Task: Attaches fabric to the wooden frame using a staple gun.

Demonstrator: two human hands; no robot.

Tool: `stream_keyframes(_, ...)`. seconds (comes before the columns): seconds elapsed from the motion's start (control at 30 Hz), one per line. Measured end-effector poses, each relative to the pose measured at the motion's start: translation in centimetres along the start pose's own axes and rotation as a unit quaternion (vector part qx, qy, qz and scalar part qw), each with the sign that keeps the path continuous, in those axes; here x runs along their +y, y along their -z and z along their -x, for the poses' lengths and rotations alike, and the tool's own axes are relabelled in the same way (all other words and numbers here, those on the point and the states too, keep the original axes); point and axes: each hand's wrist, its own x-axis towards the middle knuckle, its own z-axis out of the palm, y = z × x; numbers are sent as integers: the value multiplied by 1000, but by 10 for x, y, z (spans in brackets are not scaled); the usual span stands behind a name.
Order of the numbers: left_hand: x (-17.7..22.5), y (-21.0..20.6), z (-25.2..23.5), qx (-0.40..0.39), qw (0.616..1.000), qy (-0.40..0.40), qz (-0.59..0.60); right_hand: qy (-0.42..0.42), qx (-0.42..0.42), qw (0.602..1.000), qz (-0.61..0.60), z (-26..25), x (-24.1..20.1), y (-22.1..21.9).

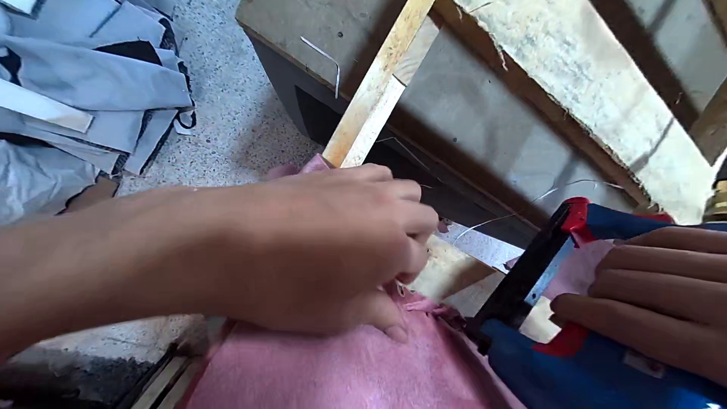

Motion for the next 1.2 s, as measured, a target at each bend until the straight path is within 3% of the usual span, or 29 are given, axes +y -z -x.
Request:
stream_keyframes(0.33, -6, -6, -6, -33, 996, -54, -67, 98, 96, 988, 64, -46, -8, 8)
stream_keyframes(0.77, -5, -8, -3, 24, 1000, -9, -11, 149, 76, 984, 58, -95, -5, 15)
stream_keyframes(0.93, -3, -9, -4, 14, 999, 20, -23, 97, 75, 987, 102, -98, -29, 15)
stream_keyframes(1.07, -6, -10, -1, 33, 999, 16, -21, 113, 59, 990, 67, -77, -10, 15)
stream_keyframes(1.2, -9, -13, 0, 58, 998, 1, -39, 63, 56, 996, -9, -29, 12, 4)
